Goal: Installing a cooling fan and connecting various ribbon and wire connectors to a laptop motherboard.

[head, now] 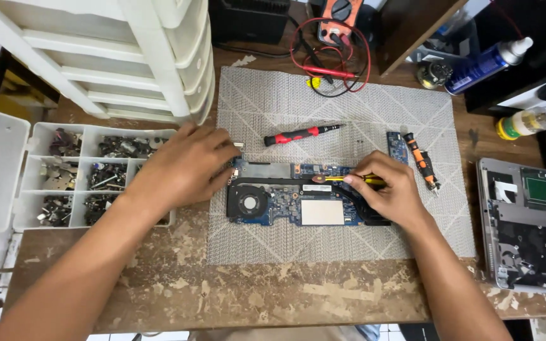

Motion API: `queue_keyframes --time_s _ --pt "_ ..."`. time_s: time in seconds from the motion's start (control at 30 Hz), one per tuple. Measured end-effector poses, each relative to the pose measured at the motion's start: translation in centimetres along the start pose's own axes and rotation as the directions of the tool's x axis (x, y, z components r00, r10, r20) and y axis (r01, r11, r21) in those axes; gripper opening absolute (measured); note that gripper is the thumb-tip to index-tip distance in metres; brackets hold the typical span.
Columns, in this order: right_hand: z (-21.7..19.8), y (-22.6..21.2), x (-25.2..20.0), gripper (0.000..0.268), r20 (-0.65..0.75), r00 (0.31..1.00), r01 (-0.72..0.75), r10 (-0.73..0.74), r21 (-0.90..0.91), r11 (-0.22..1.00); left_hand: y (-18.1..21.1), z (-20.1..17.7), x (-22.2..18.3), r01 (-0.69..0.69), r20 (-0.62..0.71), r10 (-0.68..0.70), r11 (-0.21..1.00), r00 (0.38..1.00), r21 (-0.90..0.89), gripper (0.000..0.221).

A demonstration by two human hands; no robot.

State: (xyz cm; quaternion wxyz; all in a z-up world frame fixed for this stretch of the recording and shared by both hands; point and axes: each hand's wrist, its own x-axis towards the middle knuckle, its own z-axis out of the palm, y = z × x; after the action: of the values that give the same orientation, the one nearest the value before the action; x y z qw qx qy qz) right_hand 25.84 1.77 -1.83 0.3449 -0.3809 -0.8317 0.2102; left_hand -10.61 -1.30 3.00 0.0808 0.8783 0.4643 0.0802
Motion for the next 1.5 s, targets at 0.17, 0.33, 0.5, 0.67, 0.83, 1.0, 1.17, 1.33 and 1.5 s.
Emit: queue_keyframes --time_s 0.17,0.33,0.5,0.67,0.83,1.0,1.17,1.33,1.5 --pt "1.0 0.0 -0.2 0.005 0.03 0.999 0.014 -0.013 -0.05 0.999 0.2 -2.3 0.1 0.03 0.122 -0.027 0.999 0.992 -0.026 0.028" --pt "1.8 -4.4 1.4 0.008 0.141 0.989 0.07 -0.054 -0.108 0.992 0.3 -4.3 0.4 0.13 0.303 -0.088 0.984 0.949 -0.123 0.049" --pt "3.0 -4.1 2.2 0.006 0.185 0.981 0.079 -0.054 -0.131 0.988 -0.3 -3.1 0.1 0.128 0.299 -0.081 0.982 0.951 -0.141 0.057" --pt "4.4 -4.6 3.1 0.006 0.244 0.969 0.068 -0.045 -0.087 0.994 -0.5 -2.9 0.0 0.134 0.28 -0.082 0.976 0.956 -0.17 0.058" --pt "5.1 -5.5 4.2 0.007 0.269 0.96 0.093 -0.073 -0.062 0.994 -0.2 -3.3 -0.1 0.149 0.272 -0.092 0.969 0.958 -0.196 0.056" --pt "4.4 -5.9 4.3 0.006 0.217 0.969 0.147 -0.117 -0.132 0.98 -0.1 -3.7 0.0 0.155 0.276 -0.097 0.968 0.956 -0.198 0.058" --pt "3.0 -2.5 2.5 0.007 0.165 0.982 0.102 -0.095 -0.035 0.994 -0.2 -3.4 0.0 0.162 0.284 -0.102 0.967 0.953 -0.197 0.06" --pt "1.1 -2.8 2.3 0.003 0.198 0.979 0.039 -0.043 0.023 0.999 -0.3 -3.1 -0.1 0.162 0.261 -0.106 0.965 0.96 -0.206 0.06" --pt "2.1 -4.2 3.1 0.003 0.221 0.973 0.065 -0.07 0.033 0.997 -0.3 -3.4 -0.1 0.155 0.262 -0.099 0.967 0.96 -0.201 0.06"
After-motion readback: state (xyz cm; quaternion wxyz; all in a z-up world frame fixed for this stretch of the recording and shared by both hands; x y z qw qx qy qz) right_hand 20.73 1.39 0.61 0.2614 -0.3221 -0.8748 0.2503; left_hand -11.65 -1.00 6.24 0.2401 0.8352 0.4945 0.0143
